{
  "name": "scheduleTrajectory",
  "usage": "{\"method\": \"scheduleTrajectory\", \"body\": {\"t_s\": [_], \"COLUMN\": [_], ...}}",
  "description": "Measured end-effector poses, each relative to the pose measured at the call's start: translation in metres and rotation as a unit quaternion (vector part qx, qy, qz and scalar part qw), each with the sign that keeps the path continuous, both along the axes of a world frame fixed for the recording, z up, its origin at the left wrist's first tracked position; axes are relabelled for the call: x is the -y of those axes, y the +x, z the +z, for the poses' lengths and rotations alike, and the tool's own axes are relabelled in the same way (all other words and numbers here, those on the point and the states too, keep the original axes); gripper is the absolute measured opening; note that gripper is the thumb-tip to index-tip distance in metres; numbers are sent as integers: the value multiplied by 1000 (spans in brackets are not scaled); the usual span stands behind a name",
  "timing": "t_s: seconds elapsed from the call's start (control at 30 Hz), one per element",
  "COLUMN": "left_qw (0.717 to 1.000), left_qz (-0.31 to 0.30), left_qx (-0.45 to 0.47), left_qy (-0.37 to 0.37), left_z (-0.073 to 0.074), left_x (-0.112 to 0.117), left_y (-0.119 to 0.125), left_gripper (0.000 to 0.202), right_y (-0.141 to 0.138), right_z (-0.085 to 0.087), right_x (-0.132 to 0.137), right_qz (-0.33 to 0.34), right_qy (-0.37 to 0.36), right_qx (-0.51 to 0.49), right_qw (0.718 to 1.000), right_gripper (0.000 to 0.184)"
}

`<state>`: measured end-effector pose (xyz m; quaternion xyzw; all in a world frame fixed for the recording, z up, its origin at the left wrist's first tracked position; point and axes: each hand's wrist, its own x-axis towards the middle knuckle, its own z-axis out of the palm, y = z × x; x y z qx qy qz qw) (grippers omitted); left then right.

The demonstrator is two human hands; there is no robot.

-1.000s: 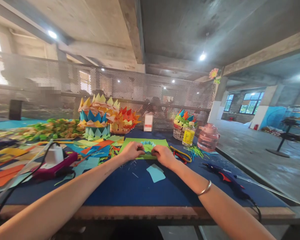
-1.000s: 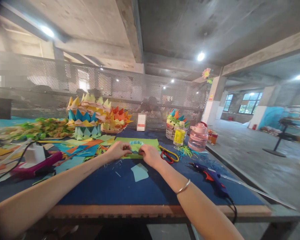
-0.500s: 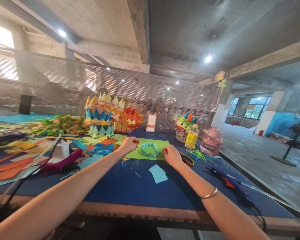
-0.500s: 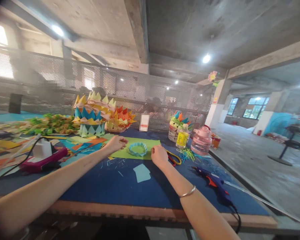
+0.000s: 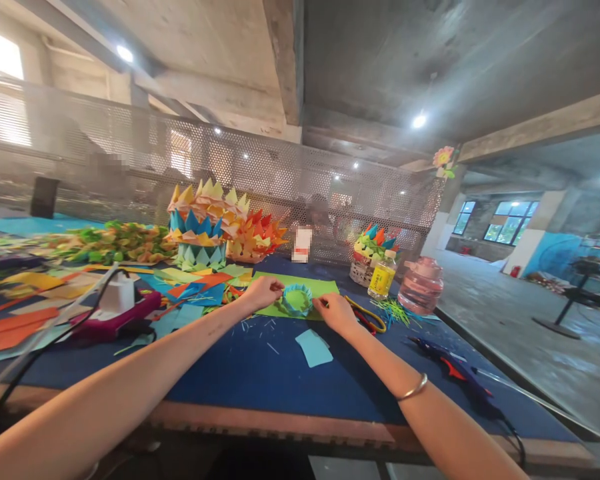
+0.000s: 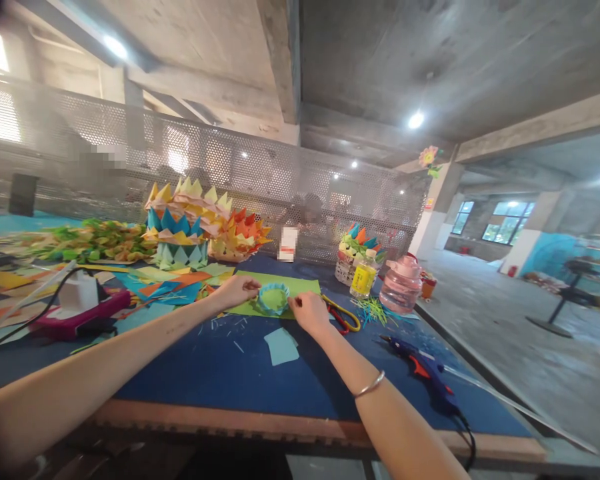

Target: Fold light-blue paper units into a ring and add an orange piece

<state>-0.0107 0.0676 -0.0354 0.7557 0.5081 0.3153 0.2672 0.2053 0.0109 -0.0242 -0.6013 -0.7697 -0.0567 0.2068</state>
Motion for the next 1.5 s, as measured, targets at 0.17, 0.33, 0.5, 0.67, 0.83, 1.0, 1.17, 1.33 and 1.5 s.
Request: {"method": "scheduleTrajectory", "body": {"t_s": [0.17,0.33,0.5,0.67,0.83,1.0,1.17,1.33,1.5], "left_qw": [999,994,982,976,972,969,970,969,951], "left_qz": [9,10,-47,-60,-33,-17,-6,-71,-147], "left_qx": [-13,-53,-85,-99,-72,-58,-47,-34,42], "left_qy": [28,97,162,186,223,238,238,236,270], "left_z": [1,5,8,10,13,17,28,26,10], "left_x": [2,14,28,31,31,35,60,135,212], "left_y": [-3,-7,-3,-1,-1,-2,-3,-3,-12], "left_gripper": [31,30,17,21,13,26,22,18,19], "right_y": [1,2,0,0,3,5,8,6,3], "right_z": [0,0,1,3,5,3,13,28,31], "right_x": [-3,-1,6,6,2,3,11,45,98], "right_qz": [-1,26,119,145,136,117,89,89,113], "right_qy": [19,50,43,48,81,87,100,88,60], "right_qx": [-18,-34,-12,-11,-31,-46,-76,-113,-142], "right_qw": [1000,998,992,988,987,988,988,986,981], "right_gripper": [27,26,31,12,17,36,30,20,18]}}
